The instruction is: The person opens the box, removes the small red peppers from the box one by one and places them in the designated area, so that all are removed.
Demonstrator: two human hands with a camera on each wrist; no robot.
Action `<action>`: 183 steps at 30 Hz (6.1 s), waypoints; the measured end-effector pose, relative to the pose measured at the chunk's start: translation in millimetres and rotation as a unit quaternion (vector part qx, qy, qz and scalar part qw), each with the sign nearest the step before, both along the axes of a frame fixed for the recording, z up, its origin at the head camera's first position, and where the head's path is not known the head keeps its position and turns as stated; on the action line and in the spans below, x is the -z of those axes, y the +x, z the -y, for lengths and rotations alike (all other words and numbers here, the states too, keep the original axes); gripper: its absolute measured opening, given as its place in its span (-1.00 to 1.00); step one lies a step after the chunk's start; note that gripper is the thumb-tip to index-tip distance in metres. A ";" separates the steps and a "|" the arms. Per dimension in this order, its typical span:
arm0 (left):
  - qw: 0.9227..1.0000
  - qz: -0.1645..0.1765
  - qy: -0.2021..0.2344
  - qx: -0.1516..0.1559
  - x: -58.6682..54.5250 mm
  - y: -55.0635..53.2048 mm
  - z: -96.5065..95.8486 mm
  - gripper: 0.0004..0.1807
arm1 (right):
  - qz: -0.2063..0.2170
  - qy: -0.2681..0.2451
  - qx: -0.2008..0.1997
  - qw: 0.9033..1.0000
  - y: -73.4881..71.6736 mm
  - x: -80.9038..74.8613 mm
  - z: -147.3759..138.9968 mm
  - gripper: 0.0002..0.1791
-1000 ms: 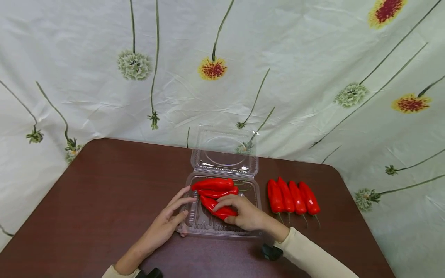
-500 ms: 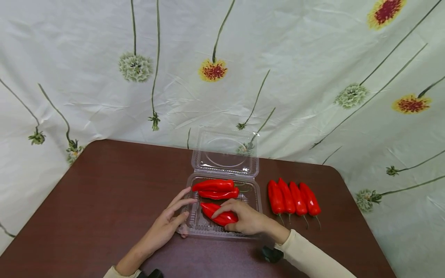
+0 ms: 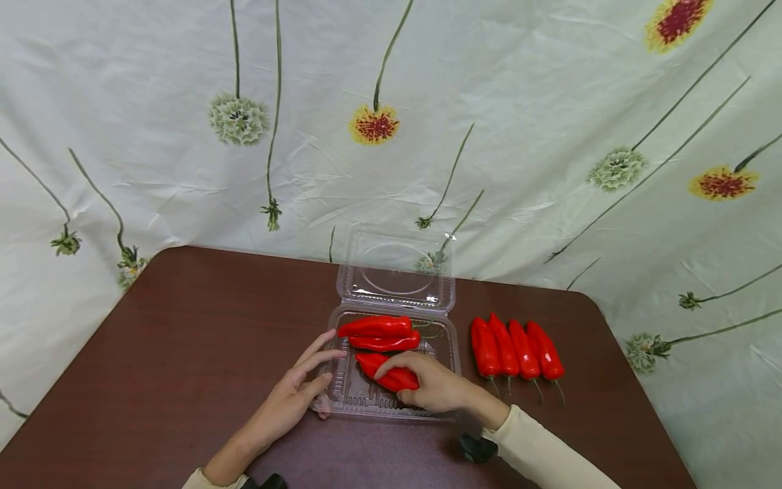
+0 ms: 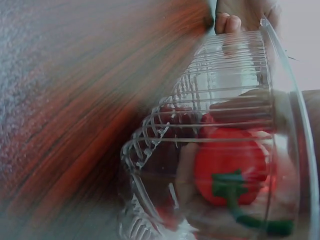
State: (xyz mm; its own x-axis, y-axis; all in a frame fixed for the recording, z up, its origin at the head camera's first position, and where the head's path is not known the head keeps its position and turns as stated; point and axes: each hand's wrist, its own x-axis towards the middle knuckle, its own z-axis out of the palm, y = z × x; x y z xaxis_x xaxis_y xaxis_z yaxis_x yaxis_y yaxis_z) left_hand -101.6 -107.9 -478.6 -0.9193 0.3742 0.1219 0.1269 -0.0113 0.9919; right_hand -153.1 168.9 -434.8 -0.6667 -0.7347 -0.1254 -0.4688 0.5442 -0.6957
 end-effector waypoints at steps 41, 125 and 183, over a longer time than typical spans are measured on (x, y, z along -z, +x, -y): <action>1.000 -0.009 -0.003 -0.010 1.2 0.1 -1.3 -0.60 | 0.070 -0.149 0.090 0.982 5.8 -12.8 -17.6 -0.50; 1.000 0.002 -0.009 -0.004 1.4 -1.4 0.5 -0.60 | -0.016 -0.185 0.450 0.874 109.9 24.2 -96.9 -0.54; 1.000 -0.004 -0.008 -0.005 1.9 -1.5 0.5 -0.60 | -0.141 -0.095 0.386 0.907 114.3 43.2 -100.4 -0.31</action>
